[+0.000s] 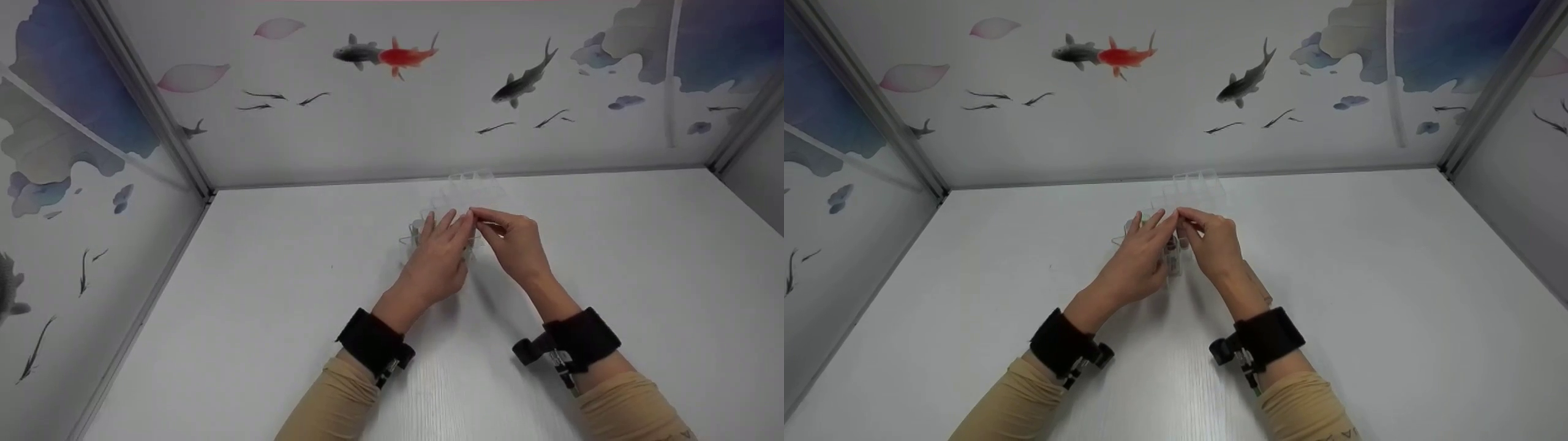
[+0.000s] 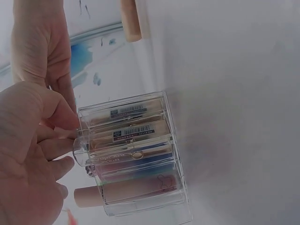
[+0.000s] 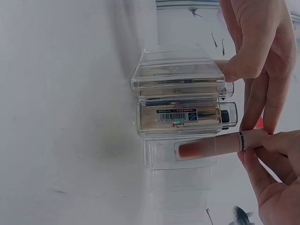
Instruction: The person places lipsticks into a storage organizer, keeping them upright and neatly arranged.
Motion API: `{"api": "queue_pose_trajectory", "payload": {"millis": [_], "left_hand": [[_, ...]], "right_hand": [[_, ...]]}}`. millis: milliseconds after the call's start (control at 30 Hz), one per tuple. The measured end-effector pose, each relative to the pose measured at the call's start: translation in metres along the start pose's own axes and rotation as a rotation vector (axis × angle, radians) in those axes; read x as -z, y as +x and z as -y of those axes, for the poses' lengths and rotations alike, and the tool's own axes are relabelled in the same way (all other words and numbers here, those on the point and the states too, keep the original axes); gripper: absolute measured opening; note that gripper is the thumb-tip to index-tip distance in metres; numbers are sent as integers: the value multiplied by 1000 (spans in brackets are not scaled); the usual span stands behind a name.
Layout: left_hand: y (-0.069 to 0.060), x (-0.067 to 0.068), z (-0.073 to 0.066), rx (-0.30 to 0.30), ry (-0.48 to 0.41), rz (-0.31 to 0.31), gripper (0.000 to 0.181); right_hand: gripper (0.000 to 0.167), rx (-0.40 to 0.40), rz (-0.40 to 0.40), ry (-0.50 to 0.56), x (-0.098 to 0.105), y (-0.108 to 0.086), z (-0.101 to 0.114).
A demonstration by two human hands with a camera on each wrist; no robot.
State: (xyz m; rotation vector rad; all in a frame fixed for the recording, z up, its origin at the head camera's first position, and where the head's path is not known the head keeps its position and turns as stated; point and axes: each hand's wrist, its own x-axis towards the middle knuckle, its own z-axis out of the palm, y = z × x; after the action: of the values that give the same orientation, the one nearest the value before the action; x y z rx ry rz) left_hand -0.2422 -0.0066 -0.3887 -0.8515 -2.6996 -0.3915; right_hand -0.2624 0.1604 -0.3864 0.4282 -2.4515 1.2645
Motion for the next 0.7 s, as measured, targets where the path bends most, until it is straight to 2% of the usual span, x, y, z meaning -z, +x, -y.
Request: {"api": "queue_pose_trajectory", "payload": {"millis": [167, 367, 700], "left_hand": [[0, -2, 0, 36, 22, 46, 66], [1, -3, -3, 85, 24, 121, 64], [0, -8, -5, 86, 122, 166, 64]], "right_hand": [[32, 3, 57, -45, -1, 0, -2], [32, -8, 79, -50, -2, 1, -4], [31, -15, 102, -67, -2, 0, -7]]}}
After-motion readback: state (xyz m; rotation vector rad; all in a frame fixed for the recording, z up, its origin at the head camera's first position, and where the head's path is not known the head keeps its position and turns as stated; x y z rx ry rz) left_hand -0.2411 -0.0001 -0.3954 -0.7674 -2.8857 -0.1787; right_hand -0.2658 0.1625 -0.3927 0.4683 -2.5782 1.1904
